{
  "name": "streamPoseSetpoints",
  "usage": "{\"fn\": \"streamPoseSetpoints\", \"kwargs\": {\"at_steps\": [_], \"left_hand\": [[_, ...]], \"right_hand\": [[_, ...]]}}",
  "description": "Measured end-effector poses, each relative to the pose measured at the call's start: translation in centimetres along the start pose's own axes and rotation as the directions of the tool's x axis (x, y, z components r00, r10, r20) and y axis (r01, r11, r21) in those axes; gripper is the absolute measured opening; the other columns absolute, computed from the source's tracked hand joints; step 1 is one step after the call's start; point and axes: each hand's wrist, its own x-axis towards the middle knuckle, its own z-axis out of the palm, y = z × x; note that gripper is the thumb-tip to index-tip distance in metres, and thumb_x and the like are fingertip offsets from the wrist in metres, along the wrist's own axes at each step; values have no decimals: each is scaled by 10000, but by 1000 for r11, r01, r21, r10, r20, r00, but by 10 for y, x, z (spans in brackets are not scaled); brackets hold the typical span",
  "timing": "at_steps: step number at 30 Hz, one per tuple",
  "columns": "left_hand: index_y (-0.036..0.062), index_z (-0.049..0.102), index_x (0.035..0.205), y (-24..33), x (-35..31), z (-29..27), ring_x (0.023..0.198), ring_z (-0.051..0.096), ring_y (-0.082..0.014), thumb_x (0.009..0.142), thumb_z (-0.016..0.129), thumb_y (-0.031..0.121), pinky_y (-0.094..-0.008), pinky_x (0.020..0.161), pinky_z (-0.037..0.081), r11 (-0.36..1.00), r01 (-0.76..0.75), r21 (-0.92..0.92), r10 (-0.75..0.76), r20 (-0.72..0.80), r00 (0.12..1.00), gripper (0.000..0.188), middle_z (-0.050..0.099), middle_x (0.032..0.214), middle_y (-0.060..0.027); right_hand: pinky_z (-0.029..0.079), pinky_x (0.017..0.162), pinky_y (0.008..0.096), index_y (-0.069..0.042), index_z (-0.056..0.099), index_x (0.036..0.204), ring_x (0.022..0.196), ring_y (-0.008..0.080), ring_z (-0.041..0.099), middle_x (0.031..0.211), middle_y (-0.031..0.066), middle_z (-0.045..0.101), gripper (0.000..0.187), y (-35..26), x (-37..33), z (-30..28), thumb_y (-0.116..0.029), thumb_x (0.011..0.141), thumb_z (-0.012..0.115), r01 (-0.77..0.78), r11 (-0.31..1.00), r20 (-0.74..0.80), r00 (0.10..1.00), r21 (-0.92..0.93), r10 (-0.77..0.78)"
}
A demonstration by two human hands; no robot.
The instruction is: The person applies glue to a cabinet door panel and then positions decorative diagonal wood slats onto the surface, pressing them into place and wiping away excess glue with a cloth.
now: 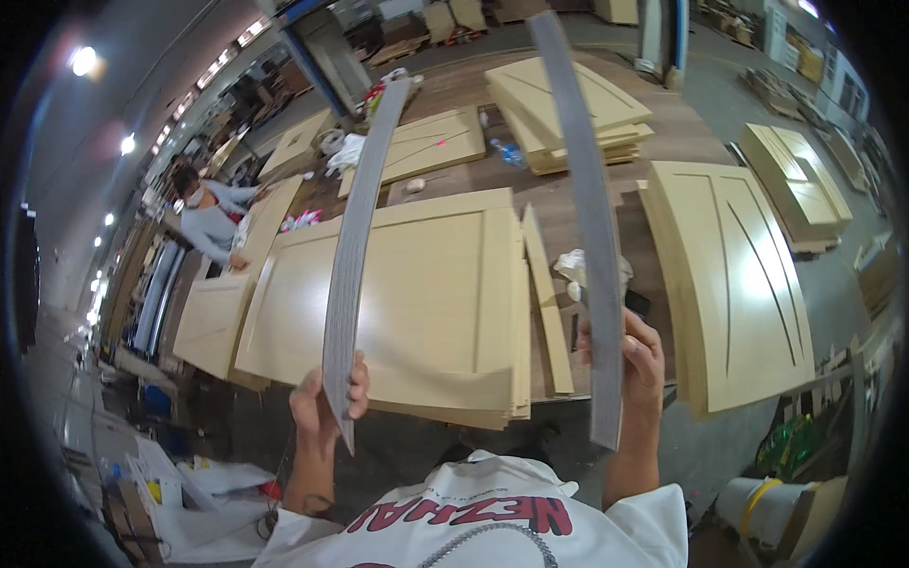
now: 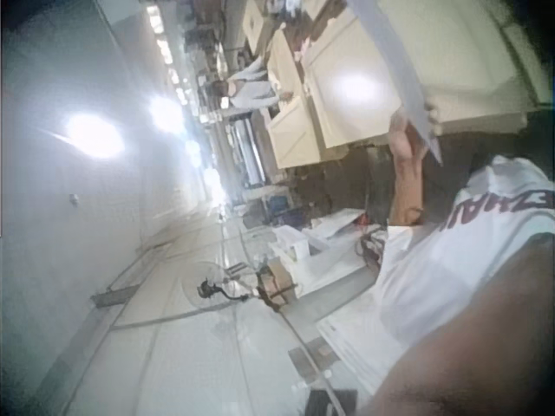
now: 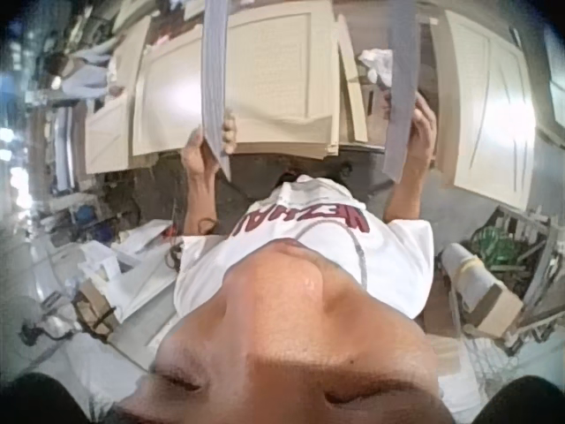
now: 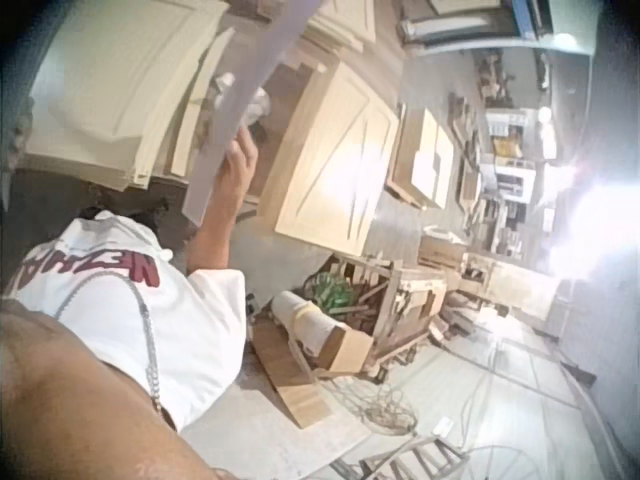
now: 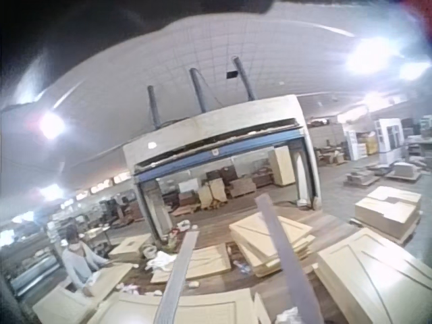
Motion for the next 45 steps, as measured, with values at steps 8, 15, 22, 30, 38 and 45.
{"fn": "streamPoseSetpoints", "kwargs": {"at_steps": [8, 15, 22, 30, 38, 45], "left_hand": [[-131, 420, 1337, 163, -27, -149, 823, 598, -165, 875, 595, 522, -282, 606, 494, 945, 63, 322, 11, -224, 975, 819, 597, 1040, -125], [-150, 488, 1245, 298, -36, -286, 739, 542, -120, 947, 497, 487, -221, 526, 473, 864, 176, 472, -92, -196, 976, 704, 583, 927, -104], [-144, 471, 1243, 329, -20, -391, 691, 528, -117, 995, 443, 457, -200, 466, 463, 902, 326, 284, -306, -111, 945, 651, 539, 934, -146], [-90, 479, 1237, 348, -1, -423, 587, 489, -116, 1023, 405, 428, -214, 388, 421, 921, 308, 240, -308, -38, 951, 564, 527, 874, -148], [-47, 570, 1103, 378, 6, -462, 525, 529, -155, 1030, 316, 459, -279, 381, 449, 788, 459, 410, -403, -219, 888, 571, 562, 718, -129], [-24, 637, 1027, 410, 5, -464, 652, 579, -228, 1021, 380, 497, -329, 675, 509, -64, 593, 803, 148, -580, 801, 581, 622, 766, -105]], "right_hand": [[549, 654, 302, 102, 539, 1164, 848, 210, 654, 1038, 203, 632, 564, 26, 6, 68, -363, 861, 640, 98, 965, -133, 982, -242, -133], [531, 630, 287, 120, 537, 1184, 807, 195, 647, 1024, 202, 619, 616, 55, 18, 155, -402, 876, 643, 66, 888, -155, 976, -456, -152], [510, 634, 243, 101, 518, 1235, 813, 154, 622, 1047, 181, 607, 657, 79, 13, 236, -446, 885, 612, 6, 812, -151, 982, -584, -116], [527, 630, 266, 146, 542, 1219, 789, 167, 644, 986, 193, 644, 685, 91, 22, 275, -444, 877, 610, 31, 768, -103, 987, -640, -126], [517, 709, 293, 168, 551, 1187, 850, 208, 647, 1025, 207, 641, 652, 97, 33, 291, -385, 850, 632, -111, 737, -120, 992, -666, 40], [521, 825, 348, 10, 540, 1302, 1033, 264, 622, 1218, 162, 580, 434, 102, 48, 294, -53, 882, 632, 158, 352, 158, 987, -923, -29]]}}
